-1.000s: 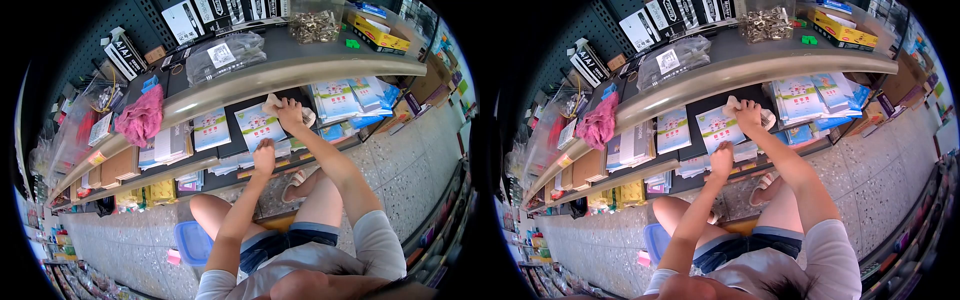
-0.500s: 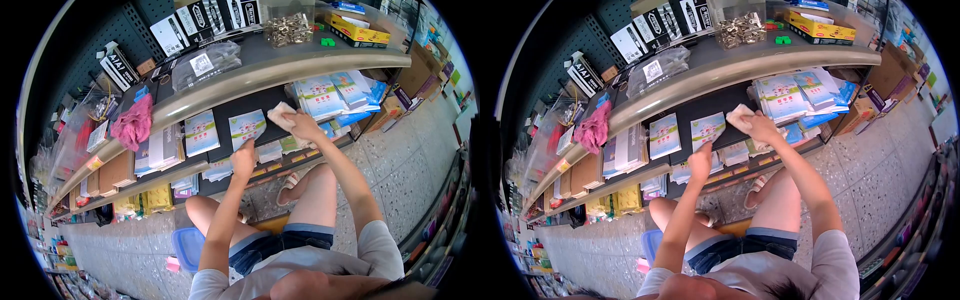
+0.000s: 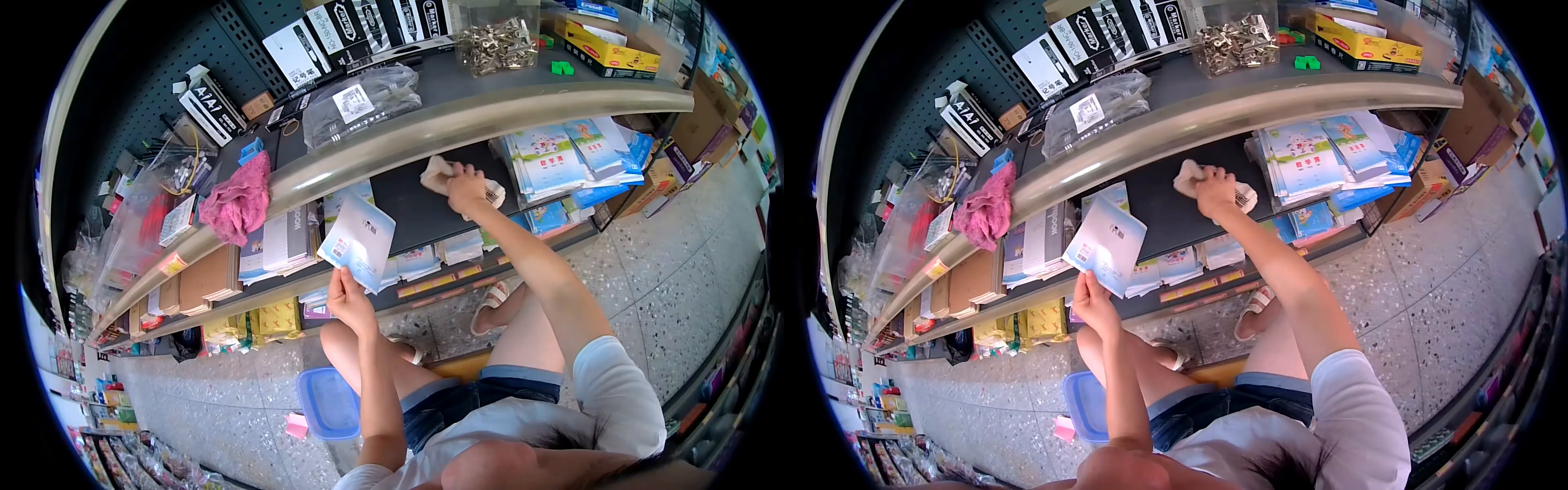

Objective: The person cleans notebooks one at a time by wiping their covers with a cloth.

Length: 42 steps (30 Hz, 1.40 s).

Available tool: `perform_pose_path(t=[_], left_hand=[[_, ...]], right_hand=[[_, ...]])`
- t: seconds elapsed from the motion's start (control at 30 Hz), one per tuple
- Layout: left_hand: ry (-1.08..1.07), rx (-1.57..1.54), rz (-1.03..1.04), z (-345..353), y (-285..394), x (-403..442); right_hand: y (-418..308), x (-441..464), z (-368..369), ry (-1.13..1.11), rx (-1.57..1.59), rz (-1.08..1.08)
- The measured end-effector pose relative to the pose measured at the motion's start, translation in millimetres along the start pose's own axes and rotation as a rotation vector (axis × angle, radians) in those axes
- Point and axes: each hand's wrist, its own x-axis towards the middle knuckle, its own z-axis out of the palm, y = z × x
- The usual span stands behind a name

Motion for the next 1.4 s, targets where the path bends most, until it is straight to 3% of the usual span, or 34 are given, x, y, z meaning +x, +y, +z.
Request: perform_pose_path(t=[0.1, 0.3, 0.37, 0.4, 0.5, 0.53, 0.6, 0.7, 0.8, 1.03, 1.17, 1.3, 1.4], left_hand=[[-0.037, -0.204, -0.083, 5, -11, 2], [-0.002, -0.406, -0.207, 41, -27, 4], [0.007, -0.454, -0.234, 48, -32, 3], [0.031, -0.476, -0.249, 51, -32, 2], [0.057, -0.520, -0.260, 44, -30, 1], [0.083, -0.528, -0.277, 40, -25, 0], [0.118, -0.556, -0.292, 25, -23, 0], [0.153, -0.606, -0.288, 0, -30, -2], [0.221, -0.606, -0.291, -21, -29, -4], [0.184, -0.566, -0.269, -40, -31, -5], [0.186, -0.575, -0.284, -29, -26, -7], [0.169, -0.569, -0.312, -16, -24, -8], [0.126, -0.607, -0.349, -5, -29, -10]], right_hand=[[-9, -14, 16, 0.103, -0.023, -0.241], [7, -101, -26, -0.168, 0.213, -0.688], [18, -121, -45, -0.395, 0.235, -0.717], [30, -120, -24, -0.299, 0.282, -0.726], [50, -105, -31, -0.135, 0.440, -0.463], [51, -96, -37, 0.009, 0.376, -0.383], [54, -69, -37, 0.085, 0.250, -0.124], [46, -19, -17, 0.004, 0.097, 0.182], [13, 9, 4, -0.002, 0.041, 0.234], [-58, 20, 6, 0.018, 0.020, -0.281], [-51, -9, -14, -0.137, 0.171, -0.647], [-30, -62, -7, -0.253, 0.317, -0.814], [-4, -103, -31, -0.563, 0.284, -0.879]])
